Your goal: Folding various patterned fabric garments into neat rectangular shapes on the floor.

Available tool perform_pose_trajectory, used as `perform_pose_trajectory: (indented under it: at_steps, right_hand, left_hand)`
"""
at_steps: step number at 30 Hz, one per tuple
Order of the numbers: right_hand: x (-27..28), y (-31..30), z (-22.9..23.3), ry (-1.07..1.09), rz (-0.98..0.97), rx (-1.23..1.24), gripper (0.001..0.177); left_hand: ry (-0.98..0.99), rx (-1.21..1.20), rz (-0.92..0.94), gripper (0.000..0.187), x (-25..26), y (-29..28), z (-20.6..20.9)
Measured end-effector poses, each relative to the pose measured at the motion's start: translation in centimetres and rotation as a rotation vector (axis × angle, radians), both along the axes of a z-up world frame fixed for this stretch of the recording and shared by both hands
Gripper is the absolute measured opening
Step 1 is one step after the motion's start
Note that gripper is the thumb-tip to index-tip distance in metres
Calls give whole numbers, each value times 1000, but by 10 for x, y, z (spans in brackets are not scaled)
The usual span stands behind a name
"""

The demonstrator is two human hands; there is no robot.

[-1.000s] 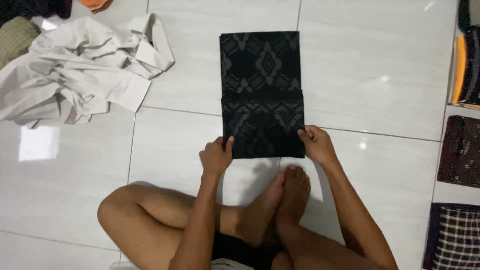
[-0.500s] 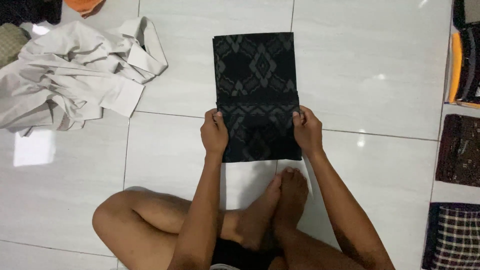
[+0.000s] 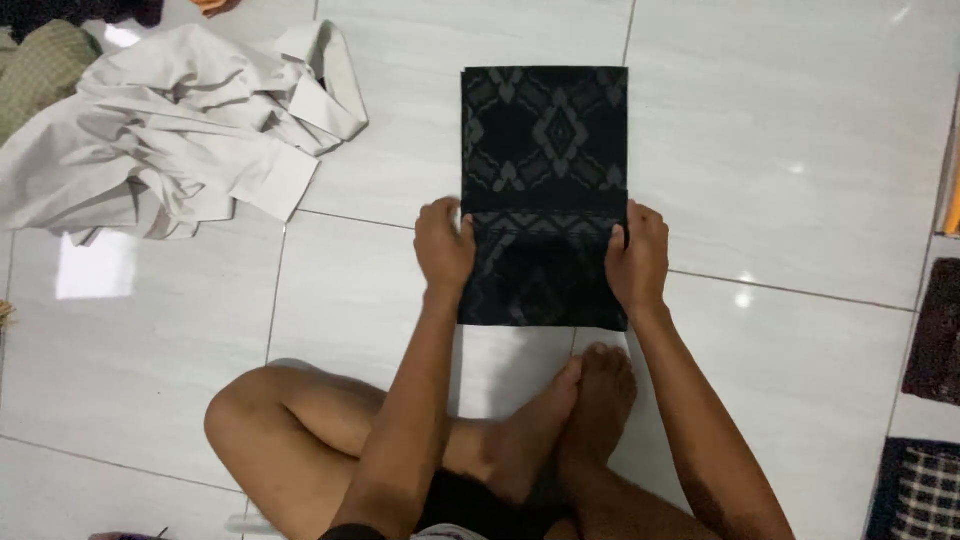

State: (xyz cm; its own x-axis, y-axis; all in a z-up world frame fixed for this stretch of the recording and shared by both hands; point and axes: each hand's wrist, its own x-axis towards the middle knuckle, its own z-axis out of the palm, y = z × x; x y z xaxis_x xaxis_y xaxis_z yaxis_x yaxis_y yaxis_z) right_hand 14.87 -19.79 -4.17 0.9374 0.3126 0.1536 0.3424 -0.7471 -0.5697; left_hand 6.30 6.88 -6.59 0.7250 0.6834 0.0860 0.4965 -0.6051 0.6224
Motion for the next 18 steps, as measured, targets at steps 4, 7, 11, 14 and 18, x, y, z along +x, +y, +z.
perform_pose_trajectory:
  at_steps: [4, 7, 11, 14, 18]
  right_hand:
    - [3, 14, 2, -253, 121, -244, 49]
    - [-2, 24, 7, -347, 264, -424, 58]
    - [-1, 20, -17, -336, 345, -421, 64]
    - [-2, 23, -13, -441, 332, -466, 69]
    - [-36, 27, 6, -461, 375, -314, 69]
  left_hand:
    - [-283, 342, -326, 35, 1, -17, 21]
    - [-42, 320, -600, 42, 2, -30, 51]
    - [445, 249, -684, 68, 5, -25, 45]
    - [386, 350, -674, 71, 6, -28, 36]
    - [164, 486, -739, 73, -21, -64, 44]
